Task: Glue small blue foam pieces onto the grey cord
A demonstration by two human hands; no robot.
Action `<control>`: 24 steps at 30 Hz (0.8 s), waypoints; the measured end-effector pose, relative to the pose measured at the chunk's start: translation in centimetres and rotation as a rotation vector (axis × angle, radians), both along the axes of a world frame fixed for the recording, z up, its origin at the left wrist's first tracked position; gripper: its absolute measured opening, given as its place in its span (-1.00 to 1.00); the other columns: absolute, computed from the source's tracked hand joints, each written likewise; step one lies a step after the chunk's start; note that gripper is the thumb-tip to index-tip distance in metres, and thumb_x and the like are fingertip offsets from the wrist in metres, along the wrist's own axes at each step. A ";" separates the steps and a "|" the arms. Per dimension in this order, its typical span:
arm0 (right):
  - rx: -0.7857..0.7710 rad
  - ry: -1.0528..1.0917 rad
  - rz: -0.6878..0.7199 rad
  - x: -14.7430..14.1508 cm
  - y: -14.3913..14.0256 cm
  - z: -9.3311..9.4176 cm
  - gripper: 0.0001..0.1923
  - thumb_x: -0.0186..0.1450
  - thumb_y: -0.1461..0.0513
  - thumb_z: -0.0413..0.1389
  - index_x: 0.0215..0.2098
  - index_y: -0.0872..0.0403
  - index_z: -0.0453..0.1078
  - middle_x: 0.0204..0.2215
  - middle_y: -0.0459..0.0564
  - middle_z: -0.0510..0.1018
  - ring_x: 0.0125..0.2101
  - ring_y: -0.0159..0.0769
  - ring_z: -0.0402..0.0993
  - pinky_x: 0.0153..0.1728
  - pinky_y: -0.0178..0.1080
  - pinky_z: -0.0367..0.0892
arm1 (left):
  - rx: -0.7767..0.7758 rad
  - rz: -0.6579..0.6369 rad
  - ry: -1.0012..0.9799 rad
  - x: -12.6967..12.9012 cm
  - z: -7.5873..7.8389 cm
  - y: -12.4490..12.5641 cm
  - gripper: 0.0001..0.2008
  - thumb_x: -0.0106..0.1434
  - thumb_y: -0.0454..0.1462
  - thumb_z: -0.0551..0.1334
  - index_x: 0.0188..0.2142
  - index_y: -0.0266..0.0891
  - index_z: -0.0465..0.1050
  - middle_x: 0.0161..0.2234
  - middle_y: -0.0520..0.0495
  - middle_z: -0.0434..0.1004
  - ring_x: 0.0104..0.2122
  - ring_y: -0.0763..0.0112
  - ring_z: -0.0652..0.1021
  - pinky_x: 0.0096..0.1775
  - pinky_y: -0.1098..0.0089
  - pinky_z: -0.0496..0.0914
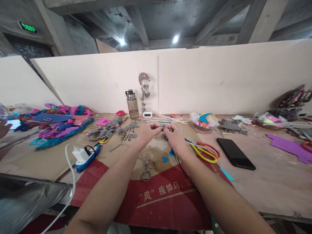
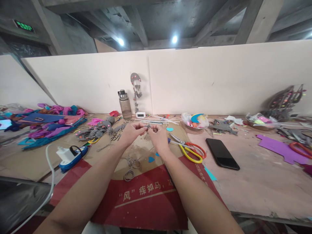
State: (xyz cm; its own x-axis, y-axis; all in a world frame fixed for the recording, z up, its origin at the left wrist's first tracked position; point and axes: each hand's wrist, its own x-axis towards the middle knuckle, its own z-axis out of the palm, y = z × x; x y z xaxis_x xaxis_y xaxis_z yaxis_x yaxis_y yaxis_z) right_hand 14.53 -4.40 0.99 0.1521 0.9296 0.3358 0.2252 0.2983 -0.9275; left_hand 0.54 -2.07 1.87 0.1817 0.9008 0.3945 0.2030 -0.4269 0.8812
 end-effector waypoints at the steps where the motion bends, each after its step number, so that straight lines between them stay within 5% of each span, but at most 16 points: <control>1: 0.012 -0.002 0.009 0.1 0.1 -0.2 -0.81 0.12 0.10 0.10 -0.46 0.06 0.36 -0.65 -0.23 0.20 -0.59 -0.44 0.04 -0.55 -0.34 0.00 | 0.026 0.017 0.037 -0.2 0.0 0.1 -0.84 0.07 -0.20 0.28 -0.49 -0.27 0.48 -0.57 0.05 0.42 -0.56 0.52 0.33 -0.46 0.46 0.19; 9: -0.009 0.012 0.145 0.2 2.0 -2.7 -0.65 0.18 0.03 0.06 -0.16 0.06 0.35 -0.58 -0.22 0.33 -0.58 -0.39 0.20 -0.51 -0.33 0.14 | 0.207 0.214 0.086 -1.2 -0.7 1.5 -0.92 -0.01 -0.31 0.30 -0.59 -0.24 0.46 -0.63 0.06 0.40 -0.58 0.51 0.31 -0.48 0.46 0.13; 15: -0.025 -0.354 0.012 3.5 3.5 -2.6 -0.77 0.26 0.10 -0.01 -0.44 0.06 0.34 -0.48 -0.06 0.48 -0.43 -0.32 0.37 -0.38 -0.29 0.20 | 0.118 0.297 -0.115 -2.4 -1.3 3.0 -0.89 -0.01 -0.26 0.32 -0.52 -0.28 0.49 -0.59 0.06 0.40 -0.56 0.53 0.31 -0.47 0.48 0.14; 19: -0.058 -0.668 -0.184 5.4 3.2 -3.4 -0.76 0.26 0.09 0.00 -0.34 0.09 0.37 -0.44 0.04 0.51 -0.38 -0.23 0.44 -0.34 -0.25 0.21 | -0.006 0.095 -0.605 -3.2 -0.5 3.4 -0.79 -0.02 -0.20 0.36 -0.47 -0.28 0.42 -0.55 0.07 0.36 -0.60 0.61 0.23 -0.51 0.51 0.12; 24: -0.184 -0.847 -0.198 4.4 2.1 -6.6 -0.61 0.12 0.05 0.19 -0.16 0.09 0.38 -0.38 0.15 0.52 -0.34 -0.02 0.48 -0.33 -0.12 0.25 | -0.093 -0.261 -1.028 -4.5 1.2 2.5 -0.74 0.02 -0.19 0.38 -0.47 -0.25 0.31 -0.48 0.05 0.34 -0.56 0.63 0.26 -0.52 0.53 0.19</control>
